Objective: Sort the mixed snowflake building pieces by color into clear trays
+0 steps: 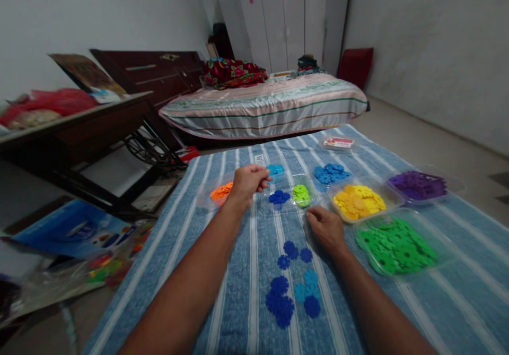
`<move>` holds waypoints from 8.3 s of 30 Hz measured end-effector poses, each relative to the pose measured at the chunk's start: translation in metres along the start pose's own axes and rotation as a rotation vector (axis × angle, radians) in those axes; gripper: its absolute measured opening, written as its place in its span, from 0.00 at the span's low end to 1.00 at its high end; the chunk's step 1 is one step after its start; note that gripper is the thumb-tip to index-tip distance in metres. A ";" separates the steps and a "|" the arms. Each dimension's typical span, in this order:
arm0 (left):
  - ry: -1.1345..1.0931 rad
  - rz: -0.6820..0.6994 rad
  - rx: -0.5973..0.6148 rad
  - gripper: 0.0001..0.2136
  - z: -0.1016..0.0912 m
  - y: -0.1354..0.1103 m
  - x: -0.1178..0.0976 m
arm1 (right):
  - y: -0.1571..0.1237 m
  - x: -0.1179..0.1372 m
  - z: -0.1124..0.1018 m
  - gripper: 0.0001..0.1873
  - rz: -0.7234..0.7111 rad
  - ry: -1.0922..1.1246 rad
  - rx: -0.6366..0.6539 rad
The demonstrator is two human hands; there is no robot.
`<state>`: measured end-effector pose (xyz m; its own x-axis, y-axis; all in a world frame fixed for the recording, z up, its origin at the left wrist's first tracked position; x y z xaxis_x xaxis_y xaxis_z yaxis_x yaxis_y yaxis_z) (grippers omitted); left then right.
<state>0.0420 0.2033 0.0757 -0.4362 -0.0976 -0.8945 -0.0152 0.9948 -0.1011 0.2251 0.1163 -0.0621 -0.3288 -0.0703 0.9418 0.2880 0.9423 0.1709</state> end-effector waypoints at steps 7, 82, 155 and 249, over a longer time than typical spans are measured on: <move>0.004 -0.022 -0.058 0.03 -0.010 0.011 0.013 | -0.001 -0.001 0.001 0.15 -0.024 -0.003 -0.001; 1.083 0.291 0.060 0.11 0.022 -0.066 0.041 | 0.000 0.001 -0.006 0.16 -0.016 -0.031 -0.025; 0.504 0.257 0.317 0.05 0.048 -0.095 0.072 | 0.000 0.003 -0.005 0.15 -0.027 -0.032 -0.033; 1.015 0.334 0.570 0.07 0.021 -0.156 0.094 | -0.001 -0.001 -0.008 0.16 -0.015 -0.043 -0.026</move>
<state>0.0228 0.0388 -0.0016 -0.8540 0.4843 -0.1899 0.5200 0.7852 -0.3361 0.2321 0.1133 -0.0607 -0.3713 -0.0695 0.9259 0.3062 0.9323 0.1927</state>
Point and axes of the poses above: each hand's wrist, its own y-axis towards the middle knuckle, its own z-axis out of the palm, x = y × z, the point moved 4 cm from there along y, towards the middle knuckle, and after that the axes turned 12 degrees about y, right-handed, at the moved point
